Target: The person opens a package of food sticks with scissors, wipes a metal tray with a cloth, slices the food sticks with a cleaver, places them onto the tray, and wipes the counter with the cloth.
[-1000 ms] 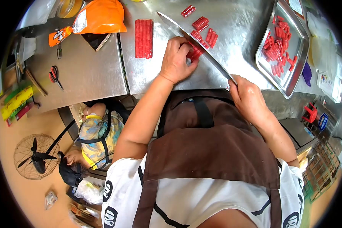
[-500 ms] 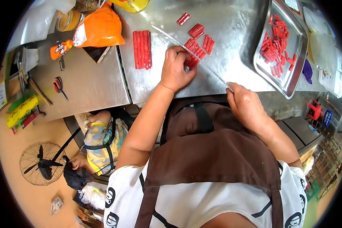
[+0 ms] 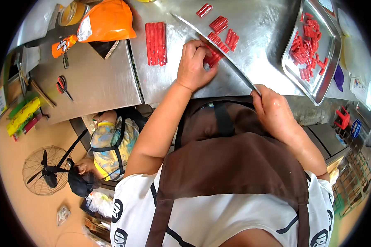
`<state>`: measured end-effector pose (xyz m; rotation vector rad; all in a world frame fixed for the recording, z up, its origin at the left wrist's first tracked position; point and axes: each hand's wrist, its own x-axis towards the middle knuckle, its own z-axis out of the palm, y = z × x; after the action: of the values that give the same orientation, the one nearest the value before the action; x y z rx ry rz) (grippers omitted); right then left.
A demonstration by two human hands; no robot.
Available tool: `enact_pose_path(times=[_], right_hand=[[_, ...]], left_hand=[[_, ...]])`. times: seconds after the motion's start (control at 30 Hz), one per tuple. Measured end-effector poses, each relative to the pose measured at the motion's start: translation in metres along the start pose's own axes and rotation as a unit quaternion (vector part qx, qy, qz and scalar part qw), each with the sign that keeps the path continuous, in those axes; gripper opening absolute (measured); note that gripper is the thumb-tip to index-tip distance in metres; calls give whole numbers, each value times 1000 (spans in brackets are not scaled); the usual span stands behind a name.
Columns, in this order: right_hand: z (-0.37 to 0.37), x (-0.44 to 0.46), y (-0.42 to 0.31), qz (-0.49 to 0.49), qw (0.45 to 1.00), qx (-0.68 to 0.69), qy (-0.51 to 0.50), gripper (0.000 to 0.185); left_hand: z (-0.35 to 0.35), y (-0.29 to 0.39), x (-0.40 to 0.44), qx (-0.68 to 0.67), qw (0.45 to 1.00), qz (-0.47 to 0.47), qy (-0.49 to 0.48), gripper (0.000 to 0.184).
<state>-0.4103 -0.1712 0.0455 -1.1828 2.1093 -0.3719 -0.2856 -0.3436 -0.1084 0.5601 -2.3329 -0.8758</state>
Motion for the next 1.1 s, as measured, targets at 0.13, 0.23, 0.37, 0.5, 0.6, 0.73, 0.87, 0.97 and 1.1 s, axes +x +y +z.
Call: enact_pose_path(times=[0.13,0.23,0.37,0.5,0.6,0.73,0.87,0.97,1.1], right_hand=[[-2,1,-1,21,1000,9,-15,15],[0,-1,0,22,1000,8,-14,17],[-2,1,-1,31,999,-3,-25,19],[-1,1,1,20,1000,4,-19,18],[0,4,-1,24,999,-7,-20,17],[7,20,-5,25,999,-7,-32,15],[22,50,-9,8,1000,-11,-15,15],[12,42,-8,-4,1000,-15,-22,15],[7,24,-2,52,997,-7,-53,16]], left_hand=[[2,-4,-2,-12,1000,-1,-1,34],[3,-7,-2,-10,1000,10,-1,36],[1,-5,-1,-5,1000,5,-1,36],[1,-5,0,-5,1000,4,-4,36],[-1,-4,0,-4,1000,3,-5,36],[0,-3,0,-32,999,-25,-1,34],[-2,-5,2,-14,1000,4,-3,36],[1,-6,2,-41,999,-15,6,33],[1,-4,0,-24,1000,-12,5,35]])
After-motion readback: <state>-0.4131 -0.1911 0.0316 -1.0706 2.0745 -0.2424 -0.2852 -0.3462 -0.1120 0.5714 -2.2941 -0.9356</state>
